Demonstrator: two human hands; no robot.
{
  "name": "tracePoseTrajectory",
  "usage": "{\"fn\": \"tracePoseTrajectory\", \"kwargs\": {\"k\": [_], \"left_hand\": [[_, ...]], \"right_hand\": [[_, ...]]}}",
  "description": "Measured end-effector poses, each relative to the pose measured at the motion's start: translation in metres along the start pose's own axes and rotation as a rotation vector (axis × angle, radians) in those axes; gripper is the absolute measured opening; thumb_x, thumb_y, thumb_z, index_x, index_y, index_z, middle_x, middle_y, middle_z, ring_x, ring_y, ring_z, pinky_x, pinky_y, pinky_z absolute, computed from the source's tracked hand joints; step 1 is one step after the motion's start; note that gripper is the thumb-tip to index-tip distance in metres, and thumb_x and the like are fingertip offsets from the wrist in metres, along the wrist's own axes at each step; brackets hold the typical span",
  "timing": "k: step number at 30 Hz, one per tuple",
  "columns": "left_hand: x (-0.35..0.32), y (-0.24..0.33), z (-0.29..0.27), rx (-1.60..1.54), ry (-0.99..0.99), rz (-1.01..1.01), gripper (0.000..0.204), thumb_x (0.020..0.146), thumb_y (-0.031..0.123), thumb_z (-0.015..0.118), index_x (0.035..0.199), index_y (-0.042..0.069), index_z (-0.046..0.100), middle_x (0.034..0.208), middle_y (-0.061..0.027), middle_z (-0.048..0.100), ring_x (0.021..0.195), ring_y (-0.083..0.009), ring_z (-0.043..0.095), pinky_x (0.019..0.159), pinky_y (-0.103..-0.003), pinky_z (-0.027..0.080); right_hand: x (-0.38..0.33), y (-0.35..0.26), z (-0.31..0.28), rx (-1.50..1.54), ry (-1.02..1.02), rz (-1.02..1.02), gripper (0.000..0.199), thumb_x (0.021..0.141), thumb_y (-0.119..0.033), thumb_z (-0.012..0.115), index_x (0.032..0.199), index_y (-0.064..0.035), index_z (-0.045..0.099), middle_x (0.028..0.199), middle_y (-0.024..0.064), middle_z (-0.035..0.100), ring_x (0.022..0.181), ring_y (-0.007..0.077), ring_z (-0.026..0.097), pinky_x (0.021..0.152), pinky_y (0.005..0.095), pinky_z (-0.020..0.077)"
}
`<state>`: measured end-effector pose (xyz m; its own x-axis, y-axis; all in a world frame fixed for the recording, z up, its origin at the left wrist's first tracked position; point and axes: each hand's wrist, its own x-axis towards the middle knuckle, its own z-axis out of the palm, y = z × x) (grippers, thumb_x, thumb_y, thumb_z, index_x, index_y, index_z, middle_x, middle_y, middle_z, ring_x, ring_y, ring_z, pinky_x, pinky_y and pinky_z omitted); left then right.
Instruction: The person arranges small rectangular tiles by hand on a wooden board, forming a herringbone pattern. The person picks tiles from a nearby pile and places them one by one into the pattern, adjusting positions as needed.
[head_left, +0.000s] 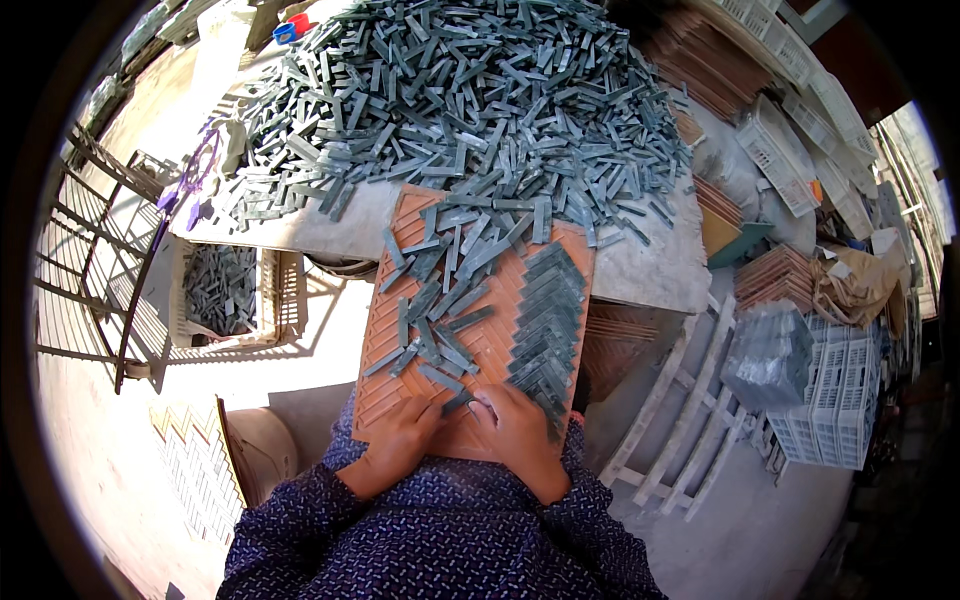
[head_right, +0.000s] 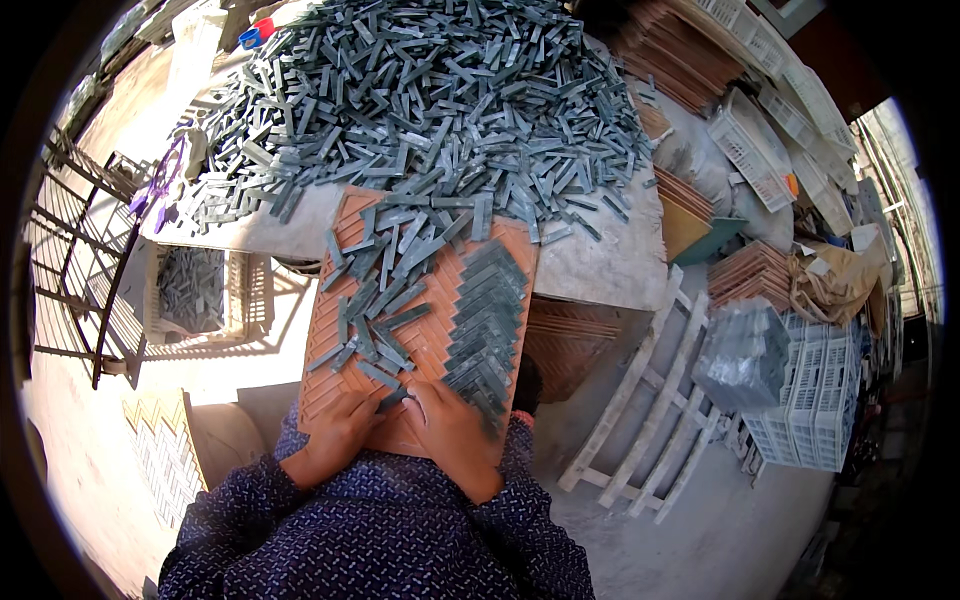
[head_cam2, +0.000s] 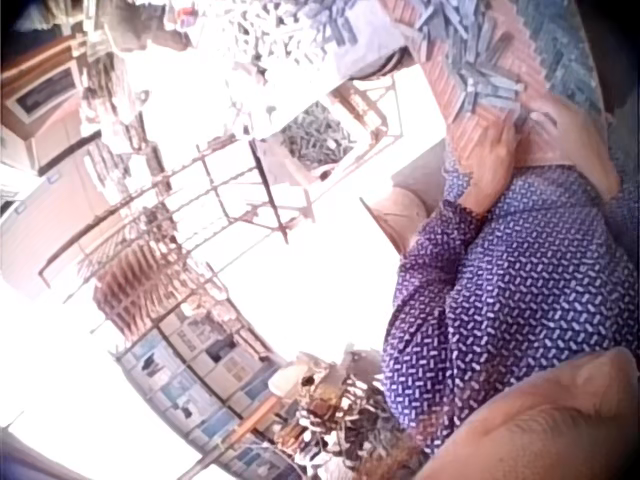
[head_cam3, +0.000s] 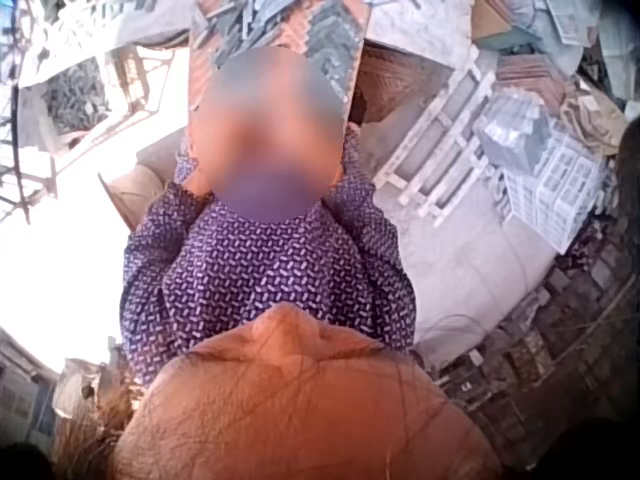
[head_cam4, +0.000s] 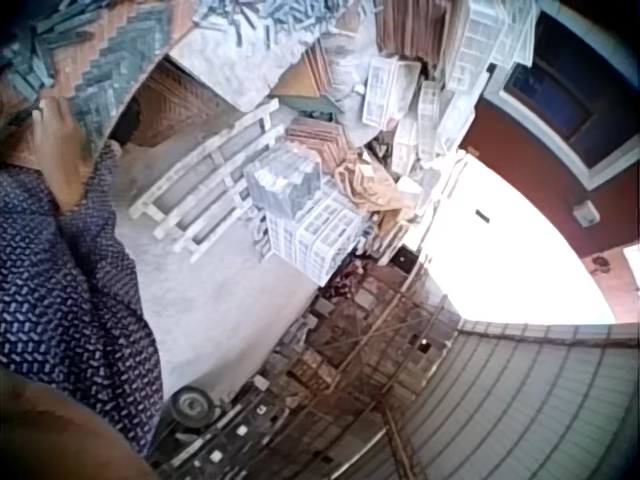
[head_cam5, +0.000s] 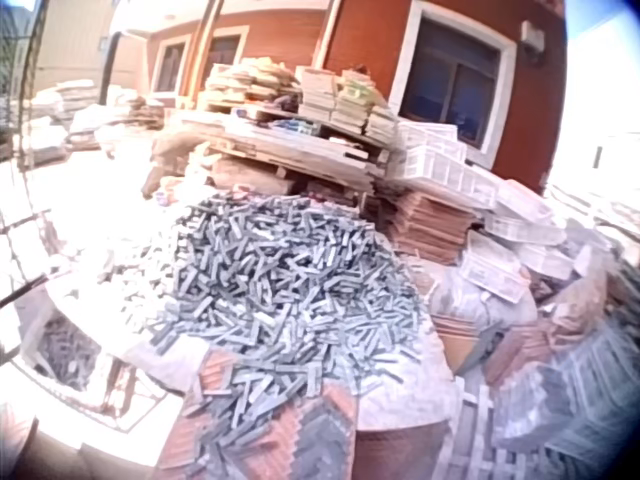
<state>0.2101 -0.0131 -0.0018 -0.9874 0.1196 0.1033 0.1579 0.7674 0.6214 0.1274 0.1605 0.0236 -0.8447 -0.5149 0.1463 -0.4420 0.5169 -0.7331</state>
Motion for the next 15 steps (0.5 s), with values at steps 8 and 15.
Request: {"fn": "tracePoseTrajectory", "kwargs": {"k": [8, 15], "left_hand": [[0.005, -0.005, -0.008, -0.107, 0.121, -0.050, 0.027, 0.078, 0.007, 0.066, 0.104, 0.001, 0.059, 0.098, -0.0135, 0.058, 0.087, -0.0303, 0.059, 0.072, -0.037, 0.050], [0.021, -0.019, -0.020, -0.003, 0.135, 0.049, 0.031, 0.077, 0.006, 0.062, 0.108, 0.002, 0.059, 0.099, -0.0116, 0.058, 0.089, -0.0285, 0.059, 0.074, -0.036, 0.050]], "right_hand": [[0.019, 0.011, 0.031, -0.146, 0.011, -0.141, 0.023, 0.080, -0.005, 0.066, 0.102, -0.0010, 0.061, 0.089, 0.0128, 0.064, 0.070, 0.0263, 0.064, 0.063, 0.0333, 0.0525], [-0.010, 0.032, -0.011, 0.648, -0.118, 0.489, 0.026, 0.086, 0.001, 0.057, 0.112, 0.0027, 0.060, 0.086, 0.0074, 0.066, 0.073, 0.0065, 0.062, 0.059, 0.0217, 0.0485]]}}
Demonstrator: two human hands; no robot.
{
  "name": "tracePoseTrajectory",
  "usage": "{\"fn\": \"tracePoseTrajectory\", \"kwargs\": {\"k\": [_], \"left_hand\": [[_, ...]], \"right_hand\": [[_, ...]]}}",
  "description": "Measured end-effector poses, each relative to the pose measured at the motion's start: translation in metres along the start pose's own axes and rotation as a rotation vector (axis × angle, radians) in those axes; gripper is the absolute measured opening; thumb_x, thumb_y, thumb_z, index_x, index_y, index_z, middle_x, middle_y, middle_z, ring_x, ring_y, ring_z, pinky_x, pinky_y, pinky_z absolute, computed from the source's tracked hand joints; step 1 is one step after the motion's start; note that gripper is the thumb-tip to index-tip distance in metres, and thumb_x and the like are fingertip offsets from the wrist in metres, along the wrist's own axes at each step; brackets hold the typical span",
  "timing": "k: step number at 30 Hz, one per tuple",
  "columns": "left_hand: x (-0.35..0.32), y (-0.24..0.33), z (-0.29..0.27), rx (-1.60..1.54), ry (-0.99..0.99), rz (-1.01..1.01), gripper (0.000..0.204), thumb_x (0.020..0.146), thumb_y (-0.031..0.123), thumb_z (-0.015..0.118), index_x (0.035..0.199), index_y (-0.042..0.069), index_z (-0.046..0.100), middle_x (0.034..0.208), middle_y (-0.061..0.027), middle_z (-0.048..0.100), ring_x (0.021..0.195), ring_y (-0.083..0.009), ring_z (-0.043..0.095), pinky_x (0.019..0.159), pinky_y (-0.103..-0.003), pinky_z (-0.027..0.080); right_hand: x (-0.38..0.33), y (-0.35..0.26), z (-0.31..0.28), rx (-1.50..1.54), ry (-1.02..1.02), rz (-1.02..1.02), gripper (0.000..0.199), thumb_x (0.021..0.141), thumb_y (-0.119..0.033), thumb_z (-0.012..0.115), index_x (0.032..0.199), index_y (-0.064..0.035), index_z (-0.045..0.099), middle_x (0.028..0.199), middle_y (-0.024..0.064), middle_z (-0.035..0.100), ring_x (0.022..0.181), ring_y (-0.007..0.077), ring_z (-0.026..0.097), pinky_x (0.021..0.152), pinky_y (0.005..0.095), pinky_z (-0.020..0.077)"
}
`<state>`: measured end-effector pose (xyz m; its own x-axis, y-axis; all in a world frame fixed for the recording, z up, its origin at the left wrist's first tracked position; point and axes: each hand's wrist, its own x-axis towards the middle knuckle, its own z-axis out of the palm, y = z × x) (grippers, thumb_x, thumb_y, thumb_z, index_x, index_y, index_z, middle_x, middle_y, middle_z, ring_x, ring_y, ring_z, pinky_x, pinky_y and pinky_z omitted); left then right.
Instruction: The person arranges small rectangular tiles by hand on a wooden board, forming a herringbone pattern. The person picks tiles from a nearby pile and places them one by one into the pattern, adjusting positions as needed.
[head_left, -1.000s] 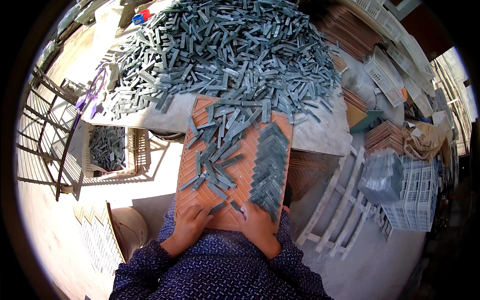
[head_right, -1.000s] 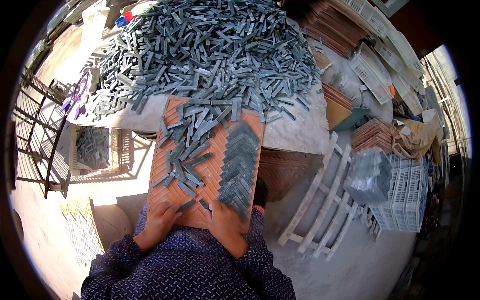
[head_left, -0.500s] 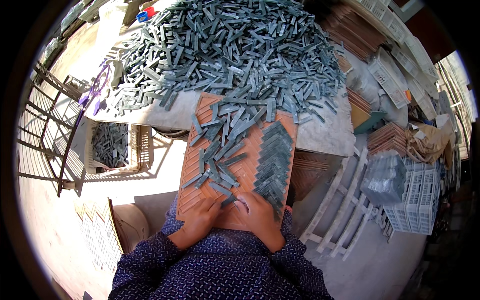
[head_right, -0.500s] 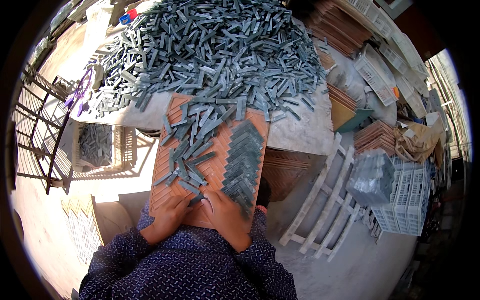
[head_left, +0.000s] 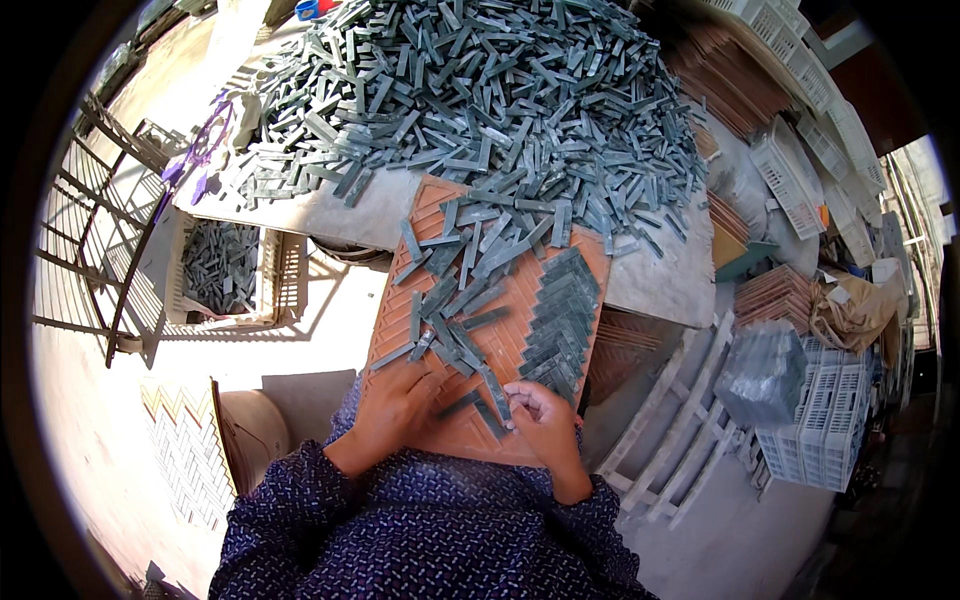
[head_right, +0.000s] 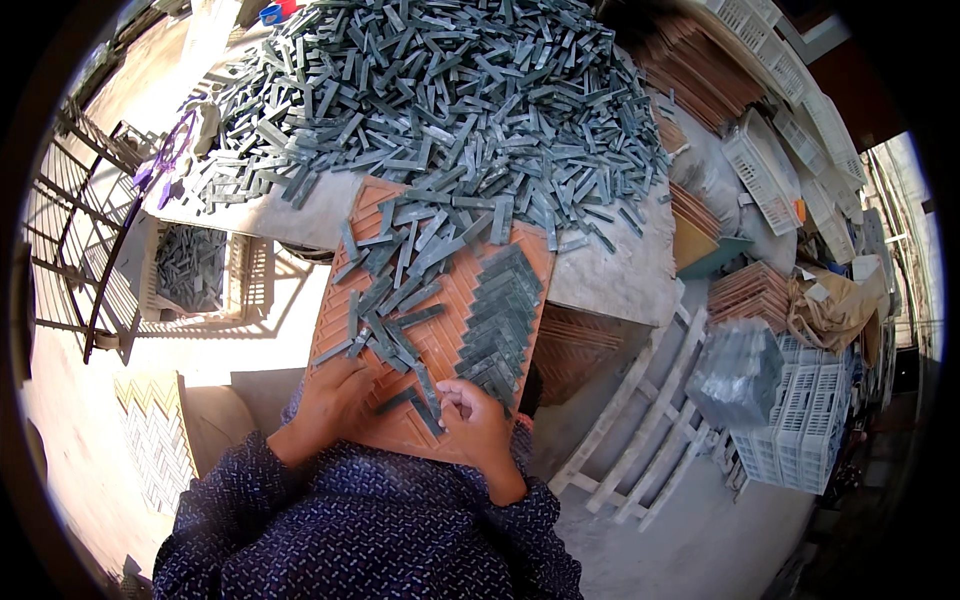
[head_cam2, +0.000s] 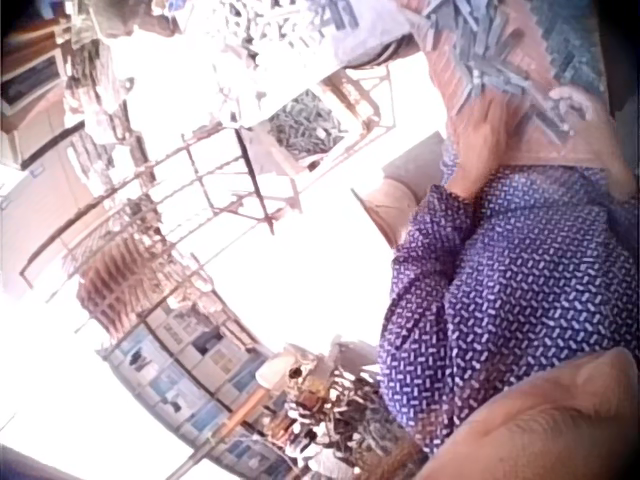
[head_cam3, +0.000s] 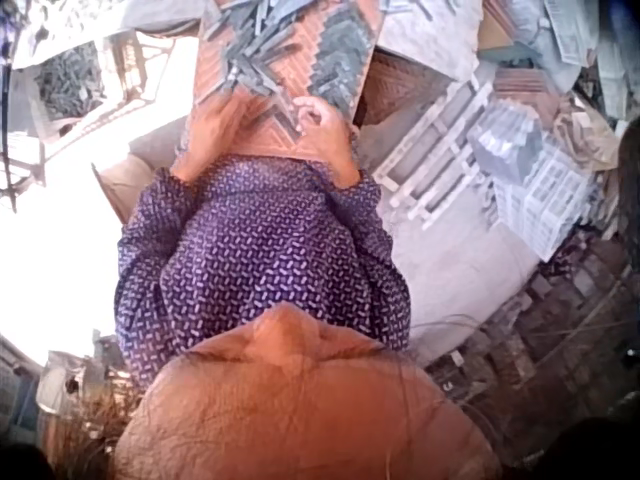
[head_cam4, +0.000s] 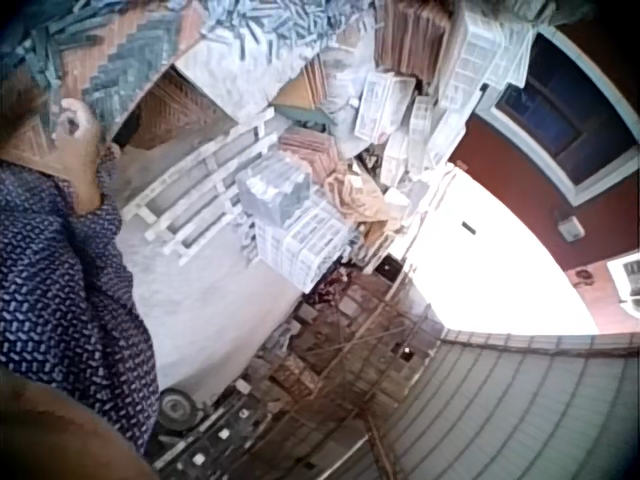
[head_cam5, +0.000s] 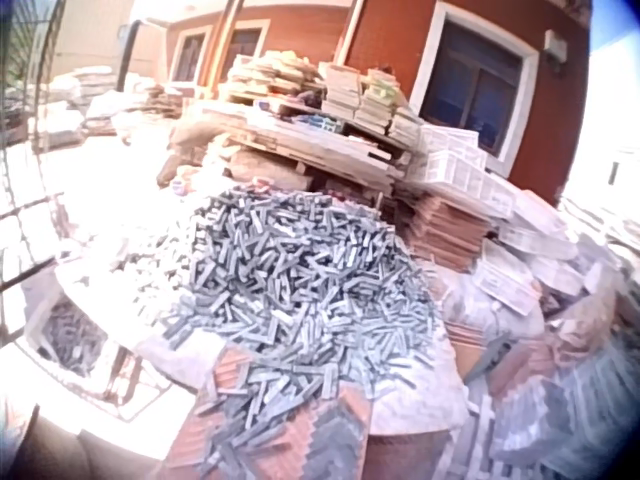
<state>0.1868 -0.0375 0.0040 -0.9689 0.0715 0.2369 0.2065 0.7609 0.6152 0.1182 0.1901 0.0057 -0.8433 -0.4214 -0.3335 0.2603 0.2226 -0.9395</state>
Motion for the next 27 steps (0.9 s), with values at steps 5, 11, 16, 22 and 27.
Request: {"fn": "tracePoseTrajectory", "kwargs": {"k": [5, 11, 16, 22, 27], "left_hand": [[0.025, 0.000, 0.007, 0.124, -0.007, 0.050, 0.039, 0.076, 0.006, 0.060, 0.114, 0.000, 0.056, 0.103, -0.0124, 0.057, 0.094, -0.0282, 0.056, 0.080, -0.036, 0.048], [0.033, -0.010, 0.008, 0.115, 0.046, 0.075, 0.032, 0.074, 0.006, 0.060, 0.105, 0.001, 0.057, 0.100, -0.0117, 0.058, 0.092, -0.0293, 0.056, 0.078, -0.037, 0.049], [0.035, -0.019, 0.006, 0.145, 0.009, 0.175, 0.029, 0.074, 0.005, 0.057, 0.103, 0.001, 0.056, 0.097, -0.0114, 0.057, 0.089, -0.0278, 0.055, 0.079, -0.036, 0.047], [0.027, -0.005, 0.002, 0.075, -0.011, 0.123, 0.031, 0.072, 0.005, 0.067, 0.101, 0.003, 0.058, 0.093, -0.0111, 0.058, 0.088, -0.0284, 0.056, 0.073, -0.038, 0.048], [0.002, 0.004, 0.007, 0.008, -0.022, 0.026, 0.034, 0.070, 0.006, 0.070, 0.102, 0.003, 0.059, 0.093, -0.0119, 0.058, 0.085, -0.0296, 0.057, 0.072, -0.040, 0.048]], "right_hand": [[0.001, 0.004, 0.008, -0.637, 0.080, -0.419, 0.019, 0.083, -0.003, 0.061, 0.102, -0.0023, 0.064, 0.084, 0.0172, 0.066, 0.068, 0.0282, 0.065, 0.061, 0.0341, 0.0498], [0.002, -0.017, 0.025, -0.749, 0.133, -0.312, 0.016, 0.080, -0.006, 0.066, 0.096, -0.0032, 0.064, 0.080, 0.0160, 0.065, 0.068, 0.0312, 0.065, 0.061, 0.0375, 0.0504], [0.003, -0.014, 0.023, -0.714, 0.147, -0.318, 0.019, 0.078, -0.007, 0.068, 0.097, -0.0025, 0.064, 0.082, 0.0164, 0.065, 0.070, 0.0322, 0.064, 0.061, 0.0378, 0.0503], [0.000, -0.012, 0.014, -0.733, 0.084, -0.382, 0.019, 0.079, -0.004, 0.066, 0.098, -0.0014, 0.065, 0.089, 0.0169, 0.065, 0.077, 0.0325, 0.064, 0.066, 0.0362, 0.0506], [0.000, -0.010, 0.021, -0.712, 0.117, -0.411, 0.018, 0.078, -0.004, 0.067, 0.096, -0.0012, 0.065, 0.087, 0.0165, 0.064, 0.076, 0.0331, 0.063, 0.066, 0.0373, 0.0503]]}}
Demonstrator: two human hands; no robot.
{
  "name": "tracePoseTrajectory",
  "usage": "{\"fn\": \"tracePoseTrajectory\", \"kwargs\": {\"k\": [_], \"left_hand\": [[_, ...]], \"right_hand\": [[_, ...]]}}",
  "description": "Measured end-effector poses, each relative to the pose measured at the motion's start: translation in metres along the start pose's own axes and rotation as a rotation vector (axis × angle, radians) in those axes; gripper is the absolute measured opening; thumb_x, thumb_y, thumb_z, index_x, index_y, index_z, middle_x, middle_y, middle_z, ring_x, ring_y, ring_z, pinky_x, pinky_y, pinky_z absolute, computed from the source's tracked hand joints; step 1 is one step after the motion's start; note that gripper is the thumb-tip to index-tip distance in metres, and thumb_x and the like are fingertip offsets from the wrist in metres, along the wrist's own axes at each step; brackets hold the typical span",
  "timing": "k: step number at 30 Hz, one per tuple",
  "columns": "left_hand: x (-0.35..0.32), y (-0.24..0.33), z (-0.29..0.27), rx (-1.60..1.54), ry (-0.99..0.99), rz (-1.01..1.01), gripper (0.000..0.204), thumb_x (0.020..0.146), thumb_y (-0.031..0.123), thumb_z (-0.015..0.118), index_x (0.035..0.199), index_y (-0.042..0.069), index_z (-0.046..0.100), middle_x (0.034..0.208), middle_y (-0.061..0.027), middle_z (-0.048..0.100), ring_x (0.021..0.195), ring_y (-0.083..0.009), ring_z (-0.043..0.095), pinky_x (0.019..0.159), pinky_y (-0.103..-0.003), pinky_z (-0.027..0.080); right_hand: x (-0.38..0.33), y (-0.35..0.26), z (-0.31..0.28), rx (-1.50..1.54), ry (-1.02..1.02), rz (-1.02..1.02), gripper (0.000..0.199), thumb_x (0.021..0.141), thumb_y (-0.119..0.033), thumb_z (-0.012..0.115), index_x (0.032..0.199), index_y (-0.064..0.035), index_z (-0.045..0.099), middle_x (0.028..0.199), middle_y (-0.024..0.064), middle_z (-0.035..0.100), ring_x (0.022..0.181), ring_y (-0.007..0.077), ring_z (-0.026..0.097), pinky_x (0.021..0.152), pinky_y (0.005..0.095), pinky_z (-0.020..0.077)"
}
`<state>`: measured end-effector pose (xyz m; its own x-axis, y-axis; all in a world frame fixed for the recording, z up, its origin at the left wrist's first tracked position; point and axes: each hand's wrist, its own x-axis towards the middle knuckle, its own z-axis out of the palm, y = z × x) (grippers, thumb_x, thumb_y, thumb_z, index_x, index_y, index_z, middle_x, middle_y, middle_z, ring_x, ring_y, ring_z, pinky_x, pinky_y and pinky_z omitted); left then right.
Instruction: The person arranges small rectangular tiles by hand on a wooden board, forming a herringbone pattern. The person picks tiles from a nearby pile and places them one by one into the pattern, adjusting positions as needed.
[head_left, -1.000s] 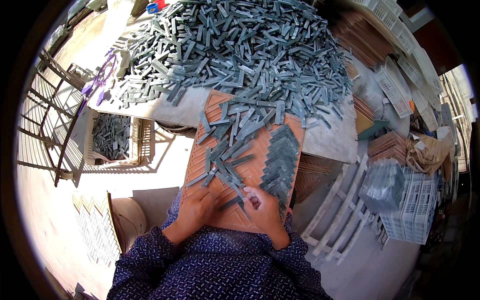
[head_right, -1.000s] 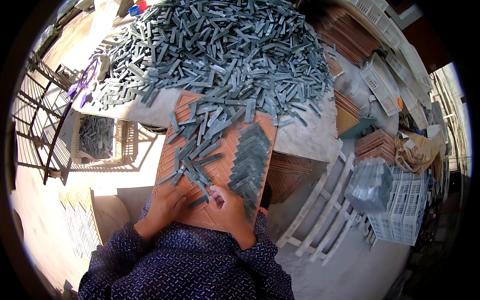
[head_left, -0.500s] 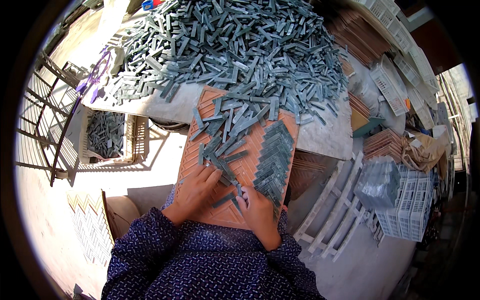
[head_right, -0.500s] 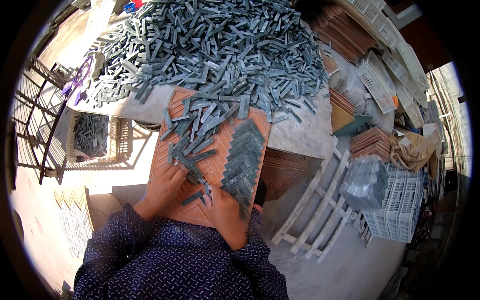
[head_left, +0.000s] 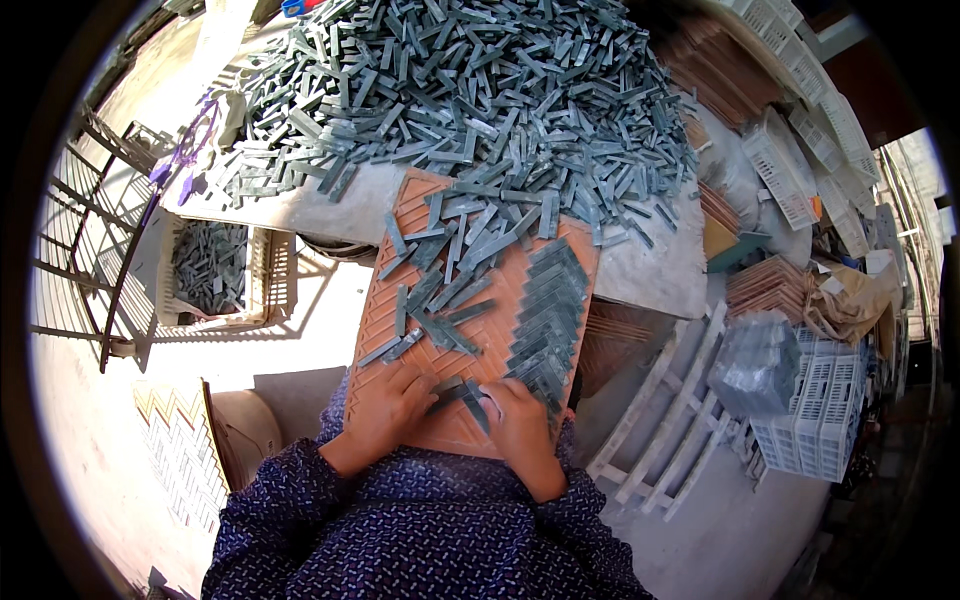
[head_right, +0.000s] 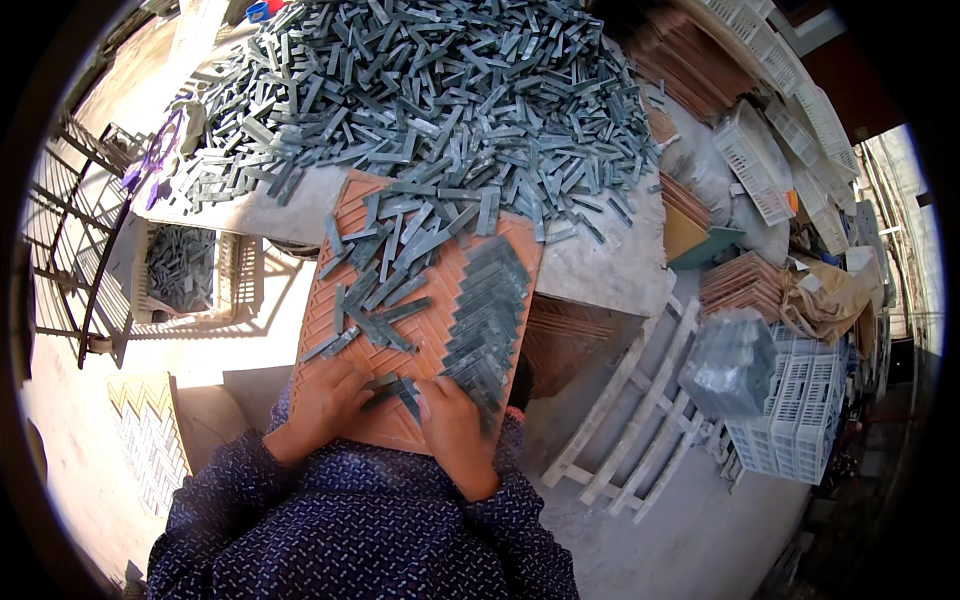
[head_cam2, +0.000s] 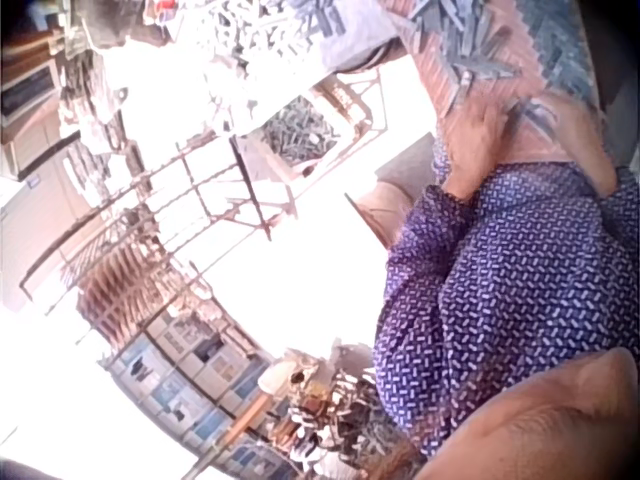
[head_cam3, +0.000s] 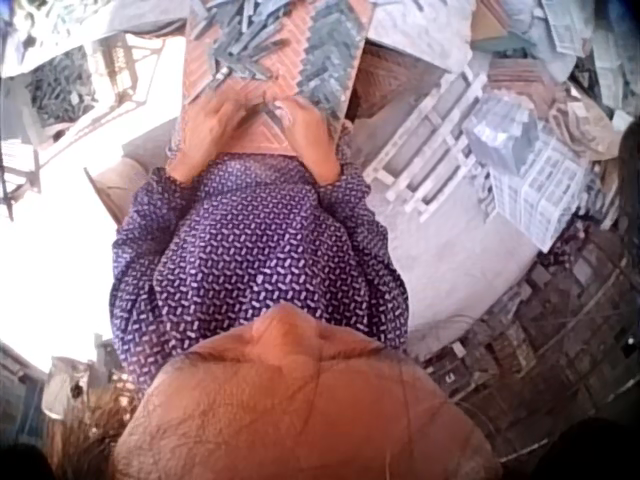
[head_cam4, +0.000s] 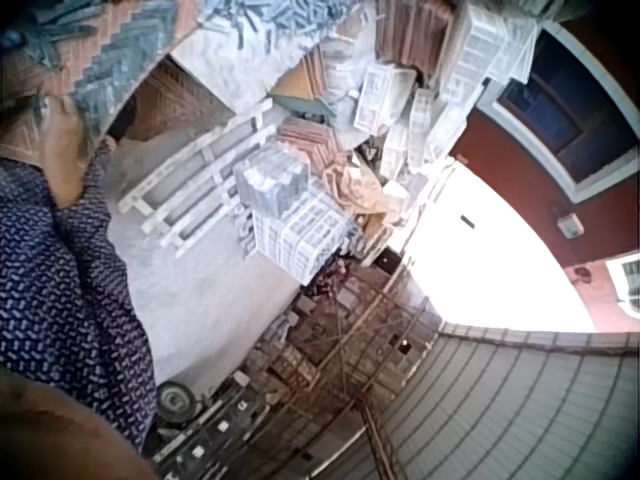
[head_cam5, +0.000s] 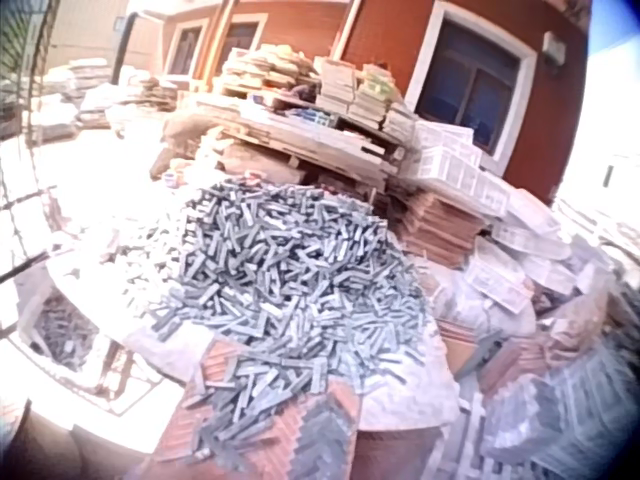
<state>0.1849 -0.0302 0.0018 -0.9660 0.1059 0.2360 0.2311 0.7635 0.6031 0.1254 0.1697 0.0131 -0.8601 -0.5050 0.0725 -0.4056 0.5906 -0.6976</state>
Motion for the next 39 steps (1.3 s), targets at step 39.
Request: {"fn": "tracePoseTrajectory", "kwargs": {"k": [39], "left_hand": [[0.004, -0.017, -0.010, -0.162, 0.182, -0.270, 0.016, 0.080, 0.000, 0.060, 0.096, 0.002, 0.064, 0.088, -0.0136, 0.064, 0.079, -0.0324, 0.062, 0.067, -0.037, 0.051]], "right_hand": [[0.065, -0.003, 0.005, -0.043, 0.088, -0.361, 0.027, 0.077, -0.001, 0.069, 0.104, -0.0005, 0.062, 0.097, 0.0157, 0.064, 0.074, 0.0277, 0.065, 0.064, 0.0331, 0.0512]]}}
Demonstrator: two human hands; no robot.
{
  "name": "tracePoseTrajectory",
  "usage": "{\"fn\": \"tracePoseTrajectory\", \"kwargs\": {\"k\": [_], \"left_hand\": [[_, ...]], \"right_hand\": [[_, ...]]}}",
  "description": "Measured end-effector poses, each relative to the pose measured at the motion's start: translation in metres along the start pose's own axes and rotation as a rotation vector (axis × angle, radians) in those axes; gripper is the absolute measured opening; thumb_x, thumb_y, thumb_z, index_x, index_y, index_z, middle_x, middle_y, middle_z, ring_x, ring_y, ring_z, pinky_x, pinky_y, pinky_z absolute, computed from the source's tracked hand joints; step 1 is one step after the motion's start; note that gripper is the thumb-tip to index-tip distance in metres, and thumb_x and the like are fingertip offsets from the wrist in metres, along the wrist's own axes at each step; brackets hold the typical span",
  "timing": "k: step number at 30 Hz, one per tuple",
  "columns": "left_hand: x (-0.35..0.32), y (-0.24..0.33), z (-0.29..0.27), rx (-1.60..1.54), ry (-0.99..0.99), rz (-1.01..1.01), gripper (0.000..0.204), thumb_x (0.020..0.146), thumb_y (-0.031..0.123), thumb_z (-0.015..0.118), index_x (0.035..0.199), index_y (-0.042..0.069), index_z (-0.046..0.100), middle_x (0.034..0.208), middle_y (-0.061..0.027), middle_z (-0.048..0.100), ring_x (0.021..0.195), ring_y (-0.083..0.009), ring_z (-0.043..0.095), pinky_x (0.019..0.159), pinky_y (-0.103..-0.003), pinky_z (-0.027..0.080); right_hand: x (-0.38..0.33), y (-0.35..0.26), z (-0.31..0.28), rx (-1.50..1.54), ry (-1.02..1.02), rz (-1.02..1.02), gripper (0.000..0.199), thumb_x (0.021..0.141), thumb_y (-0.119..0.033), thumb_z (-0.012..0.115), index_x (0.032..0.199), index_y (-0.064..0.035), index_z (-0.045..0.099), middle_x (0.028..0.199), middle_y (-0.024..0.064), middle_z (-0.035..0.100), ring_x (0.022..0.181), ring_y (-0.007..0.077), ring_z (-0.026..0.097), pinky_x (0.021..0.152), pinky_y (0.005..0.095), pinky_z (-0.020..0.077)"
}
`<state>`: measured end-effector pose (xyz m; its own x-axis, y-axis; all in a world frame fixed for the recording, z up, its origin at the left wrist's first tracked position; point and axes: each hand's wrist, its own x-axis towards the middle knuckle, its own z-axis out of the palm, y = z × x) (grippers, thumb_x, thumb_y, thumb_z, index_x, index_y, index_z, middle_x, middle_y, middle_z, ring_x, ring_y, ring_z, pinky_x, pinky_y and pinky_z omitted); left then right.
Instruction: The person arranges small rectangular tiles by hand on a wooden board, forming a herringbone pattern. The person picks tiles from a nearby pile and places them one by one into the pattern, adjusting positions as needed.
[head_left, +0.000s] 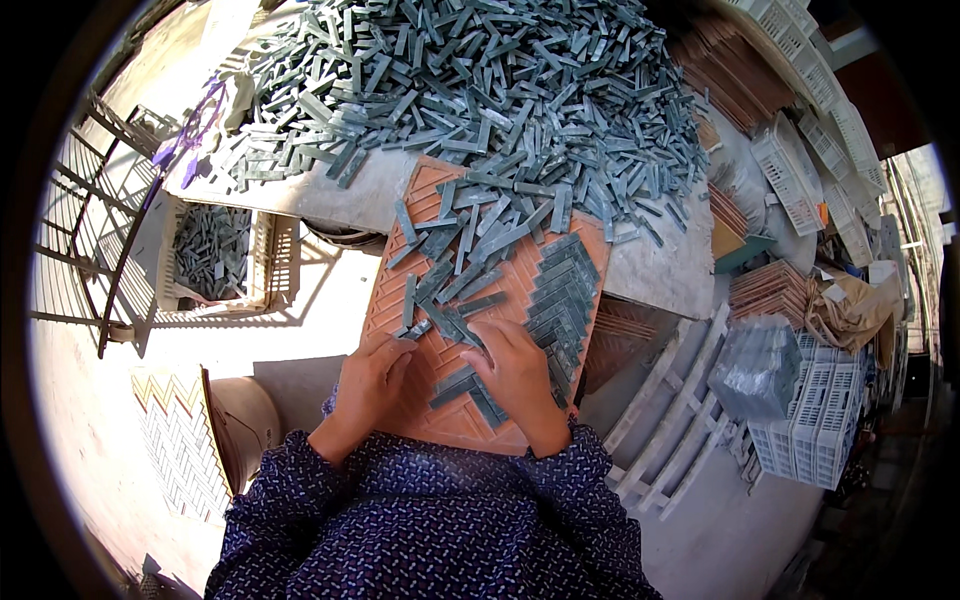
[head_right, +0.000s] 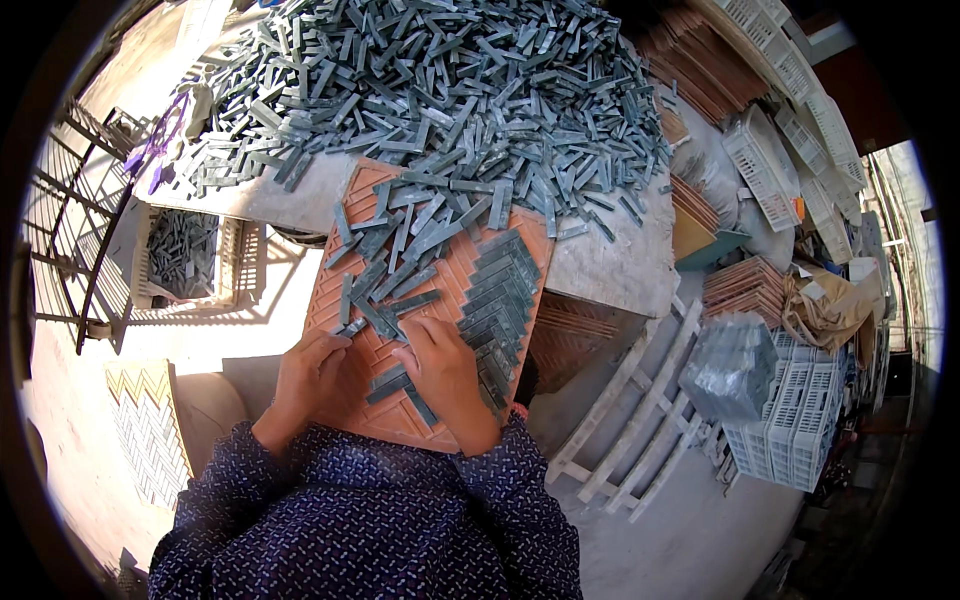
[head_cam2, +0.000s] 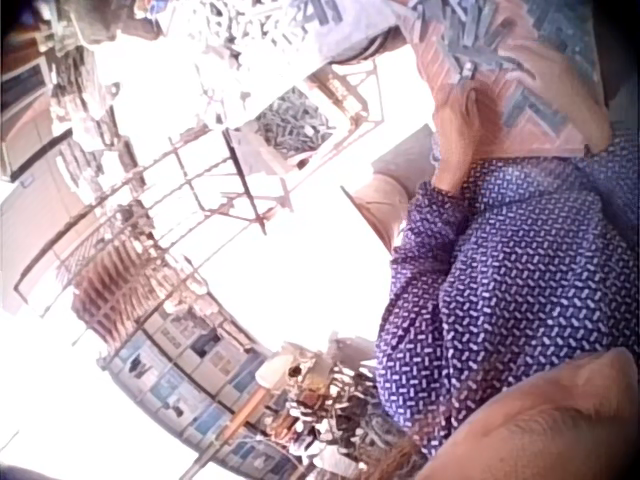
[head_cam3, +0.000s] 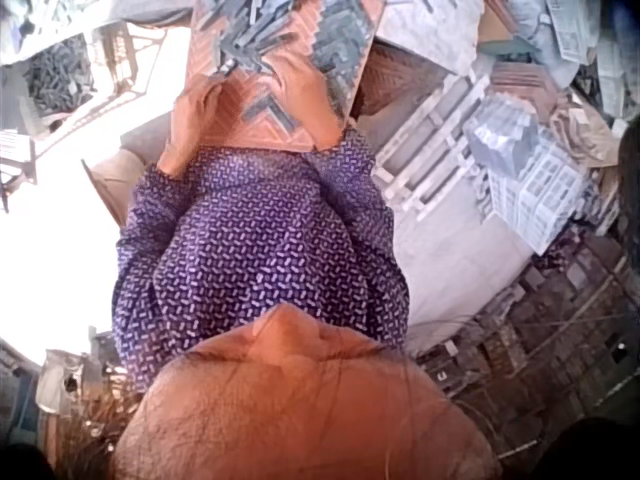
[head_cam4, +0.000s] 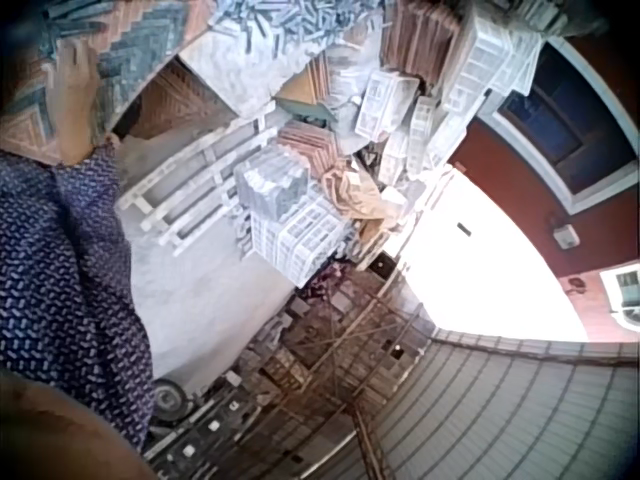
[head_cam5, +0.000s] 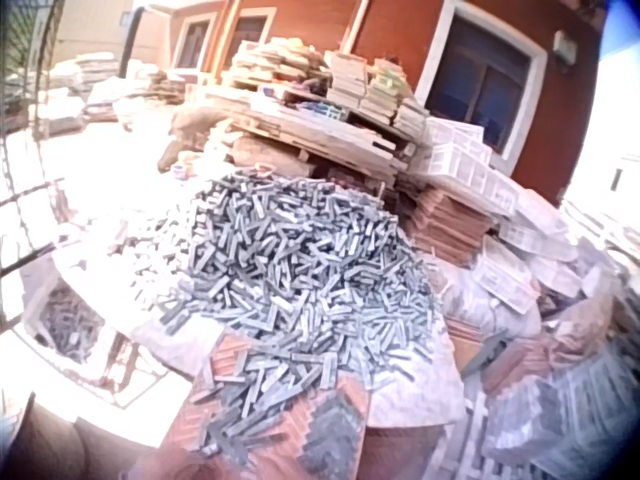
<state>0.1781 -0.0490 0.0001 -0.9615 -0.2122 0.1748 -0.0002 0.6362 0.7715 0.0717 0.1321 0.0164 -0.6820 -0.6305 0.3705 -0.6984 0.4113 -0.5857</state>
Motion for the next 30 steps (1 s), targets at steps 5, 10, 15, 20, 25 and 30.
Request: {"fn": "tracePoseTrajectory", "kwargs": {"k": [5, 10, 15, 20, 25, 30], "left_hand": [[0.019, -0.005, -0.003, 0.042, 0.067, 0.117, 0.019, 0.078, 0.001, 0.062, 0.097, 0.005, 0.065, 0.089, -0.0104, 0.062, 0.082, -0.0296, 0.062, 0.069, -0.036, 0.051], [0.041, 0.005, 0.007, 0.255, 0.002, 0.287, 0.024, 0.075, 0.001, 0.063, 0.098, 0.006, 0.065, 0.101, -0.0082, 0.059, 0.092, -0.0270, 0.058, 0.078, -0.035, 0.049], [0.052, -0.010, 0.007, 0.289, -0.070, 0.325, 0.029, 0.074, 0.006, 0.061, 0.102, 0.007, 0.064, 0.101, -0.0055, 0.059, 0.090, -0.0246, 0.057, 0.076, -0.034, 0.049], [0.038, 0.002, -0.005, 0.230, -0.061, 0.321, 0.026, 0.071, 0.007, 0.068, 0.097, 0.004, 0.063, 0.092, -0.0077, 0.058, 0.086, -0.0260, 0.058, 0.071, -0.036, 0.049], [0.001, 0.006, -0.004, 0.204, -0.155, 0.206, 0.025, 0.073, 0.010, 0.068, 0.096, 0.006, 0.062, 0.088, -0.0071, 0.056, 0.083, -0.0255, 0.056, 0.070, -0.036, 0.047], [-0.006, 0.009, 0.000, 0.192, -0.139, 0.196, 0.025, 0.074, 0.008, 0.066, 0.098, 0.003, 0.060, 0.090, -0.0092, 0.056, 0.084, -0.0275, 0.057, 0.071, -0.037, 0.047]], "right_hand": [[-0.001, 0.006, 0.004, 0.045, 0.006, 0.161, 0.025, 0.076, -0.001, 0.069, 0.101, 0.0014, 0.063, 0.091, 0.0156, 0.065, 0.068, 0.0247, 0.065, 0.062, 0.0315, 0.0514], [-0.024, -0.001, -0.017, 0.153, -0.101, 0.431, 0.024, 0.079, -0.001, 0.066, 0.102, 0.0024, 0.064, 0.086, 0.0137, 0.066, 0.066, 0.0181, 0.064, 0.061, 0.0283, 0.0509], [-0.047, 0.004, -0.024, 0.330, -0.114, 0.570, 0.023, 0.081, -0.002, 0.066, 0.104, 0.0024, 0.064, 0.086, 0.0109, 0.066, 0.068, 0.0137, 0.064, 0.061, 0.0259, 0.0503], [-0.062, -0.007, -0.025, 0.079, -0.117, 0.458, 0.022, 0.079, -0.002, 0.068, 0.100, 0.0008, 0.064, 0.085, 0.0123, 0.065, 0.069, 0.0201, 0.064, 0.061, 0.0294, 0.0500], [-0.065, -0.027, -0.020, -0.140, -0.102, 0.310, 0.020, 0.074, -0.002, 0.070, 0.092, -0.0021, 0.062, 0.083, 0.0126, 0.062, 0.072, 0.0303, 0.062, 0.063, 0.0361, 0.0499], [-0.060, -0.031, -0.012, -0.033, -0.050, 0.297, 0.021, 0.072, -0.004, 0.071, 0.089, -0.0029, 0.059, 0.083, 0.0130, 0.062, 0.077, 0.0325, 0.062, 0.065, 0.0390, 0.0498]]}}
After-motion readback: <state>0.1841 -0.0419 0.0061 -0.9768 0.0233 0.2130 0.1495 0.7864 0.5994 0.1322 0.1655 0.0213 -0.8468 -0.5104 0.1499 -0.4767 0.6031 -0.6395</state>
